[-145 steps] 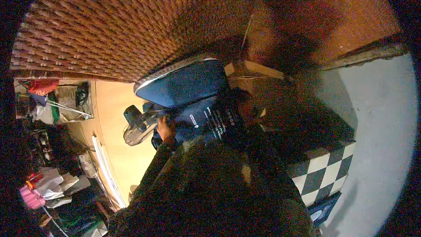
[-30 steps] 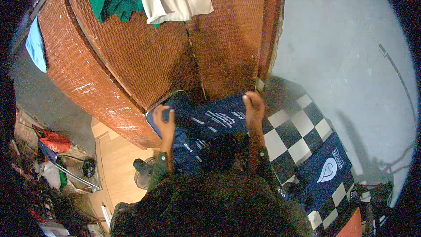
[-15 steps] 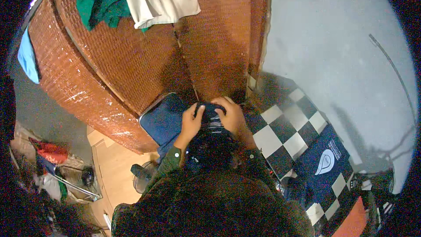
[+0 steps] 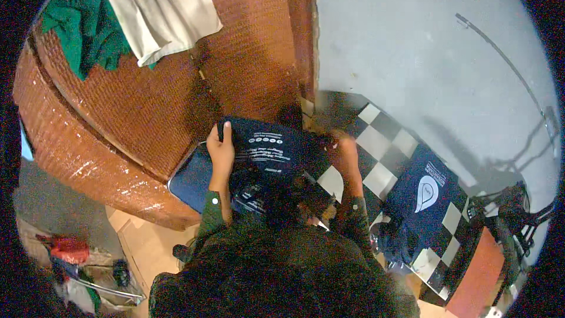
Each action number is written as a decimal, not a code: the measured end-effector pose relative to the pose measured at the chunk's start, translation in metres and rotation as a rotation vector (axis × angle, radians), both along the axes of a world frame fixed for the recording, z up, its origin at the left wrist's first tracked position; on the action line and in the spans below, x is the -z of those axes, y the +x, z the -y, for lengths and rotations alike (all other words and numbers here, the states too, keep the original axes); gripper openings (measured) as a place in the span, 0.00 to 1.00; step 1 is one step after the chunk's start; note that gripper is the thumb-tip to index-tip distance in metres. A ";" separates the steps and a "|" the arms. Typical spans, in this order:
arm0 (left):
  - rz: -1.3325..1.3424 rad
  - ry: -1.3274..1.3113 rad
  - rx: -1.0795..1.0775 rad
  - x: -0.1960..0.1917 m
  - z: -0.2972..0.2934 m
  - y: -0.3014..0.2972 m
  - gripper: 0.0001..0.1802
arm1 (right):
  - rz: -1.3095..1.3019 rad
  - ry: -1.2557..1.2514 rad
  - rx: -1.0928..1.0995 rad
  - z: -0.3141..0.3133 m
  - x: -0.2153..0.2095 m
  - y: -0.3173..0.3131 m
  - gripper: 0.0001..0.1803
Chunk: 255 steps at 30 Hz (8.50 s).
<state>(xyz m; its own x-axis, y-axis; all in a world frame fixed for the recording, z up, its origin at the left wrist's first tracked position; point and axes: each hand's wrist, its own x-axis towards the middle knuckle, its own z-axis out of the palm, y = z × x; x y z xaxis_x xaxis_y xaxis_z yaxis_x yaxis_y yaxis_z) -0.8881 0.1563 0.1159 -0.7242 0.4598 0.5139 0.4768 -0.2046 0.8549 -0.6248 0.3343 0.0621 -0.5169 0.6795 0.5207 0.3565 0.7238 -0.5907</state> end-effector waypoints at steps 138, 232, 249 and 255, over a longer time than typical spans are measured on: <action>-0.508 -0.025 -0.414 0.000 0.060 0.016 0.10 | -0.193 -0.389 -0.459 0.082 0.008 -0.158 0.19; 0.237 -0.178 0.329 0.107 0.120 0.283 0.13 | -0.601 -0.527 0.361 0.235 0.070 0.334 0.15; 0.057 -0.097 0.623 0.124 0.111 0.546 0.13 | -0.791 -0.407 0.668 0.344 0.056 0.612 0.01; 0.111 -0.058 0.789 0.134 0.078 0.594 0.15 | -0.882 -0.338 0.772 0.356 0.067 0.656 0.02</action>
<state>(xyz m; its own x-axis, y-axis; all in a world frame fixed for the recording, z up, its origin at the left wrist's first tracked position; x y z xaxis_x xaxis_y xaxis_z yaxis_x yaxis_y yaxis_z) -0.2940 0.0783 -0.0179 -0.2194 0.8818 0.4175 0.1214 -0.3999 0.9085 0.0309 -0.0215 -0.0049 0.5243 0.8209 0.2262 0.0067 0.2616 -0.9652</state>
